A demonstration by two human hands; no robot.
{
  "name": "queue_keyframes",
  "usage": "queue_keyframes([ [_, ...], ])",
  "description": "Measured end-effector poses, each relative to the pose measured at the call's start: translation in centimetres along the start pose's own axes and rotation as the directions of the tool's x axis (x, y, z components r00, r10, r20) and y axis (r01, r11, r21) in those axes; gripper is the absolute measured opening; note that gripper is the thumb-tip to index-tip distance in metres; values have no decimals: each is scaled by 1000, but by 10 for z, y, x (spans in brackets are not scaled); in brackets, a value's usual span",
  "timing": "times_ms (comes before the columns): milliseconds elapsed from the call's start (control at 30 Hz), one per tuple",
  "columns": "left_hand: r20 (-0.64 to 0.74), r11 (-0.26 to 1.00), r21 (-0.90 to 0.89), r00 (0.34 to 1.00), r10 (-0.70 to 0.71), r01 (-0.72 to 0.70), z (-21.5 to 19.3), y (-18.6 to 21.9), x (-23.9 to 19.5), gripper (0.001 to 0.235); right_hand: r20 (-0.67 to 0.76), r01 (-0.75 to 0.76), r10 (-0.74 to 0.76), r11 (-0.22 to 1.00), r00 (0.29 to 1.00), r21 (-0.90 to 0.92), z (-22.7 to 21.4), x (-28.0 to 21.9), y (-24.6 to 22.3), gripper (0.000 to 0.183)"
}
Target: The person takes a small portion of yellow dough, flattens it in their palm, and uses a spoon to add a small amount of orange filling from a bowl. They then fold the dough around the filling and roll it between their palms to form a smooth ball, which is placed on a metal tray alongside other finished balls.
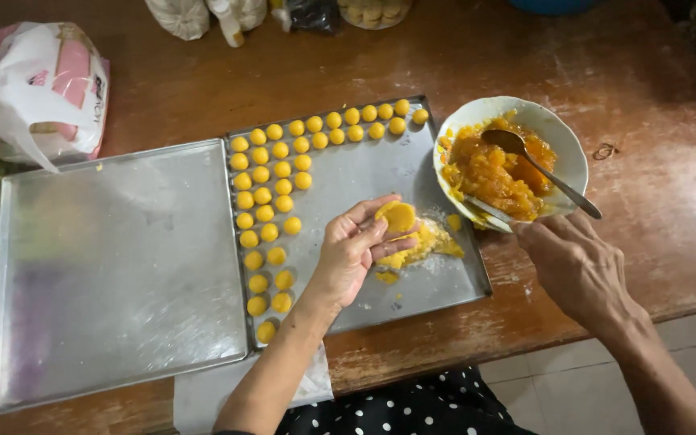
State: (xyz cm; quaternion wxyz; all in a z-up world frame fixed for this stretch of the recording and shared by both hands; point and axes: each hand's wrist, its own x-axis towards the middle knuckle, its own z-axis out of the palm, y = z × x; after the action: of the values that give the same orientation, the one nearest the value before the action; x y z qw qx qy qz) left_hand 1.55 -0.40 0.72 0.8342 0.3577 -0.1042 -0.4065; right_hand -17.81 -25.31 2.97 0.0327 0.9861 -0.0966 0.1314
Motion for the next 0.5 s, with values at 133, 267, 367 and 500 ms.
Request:
queue_keyframes([
  [133,3,1000,15,1000,-1,1,2,-1,0,38,86,-13,23,993,996,-120,-27,-3,-6,24],
  [267,-9,999,42,1000,8,-8,0,-3,1,38,87,-31,49,980,995,-196,-46,3,-10,17],
  [367,-17,999,54,1000,6,-5,2,-2,0,38,47,2,9,975,999,-220,-41,14,-13,15],
  [500,-25,997,72,1000,-1,3,4,-1,0,38,38,127,-122,972,992,-196,-33,28,-7,15],
])
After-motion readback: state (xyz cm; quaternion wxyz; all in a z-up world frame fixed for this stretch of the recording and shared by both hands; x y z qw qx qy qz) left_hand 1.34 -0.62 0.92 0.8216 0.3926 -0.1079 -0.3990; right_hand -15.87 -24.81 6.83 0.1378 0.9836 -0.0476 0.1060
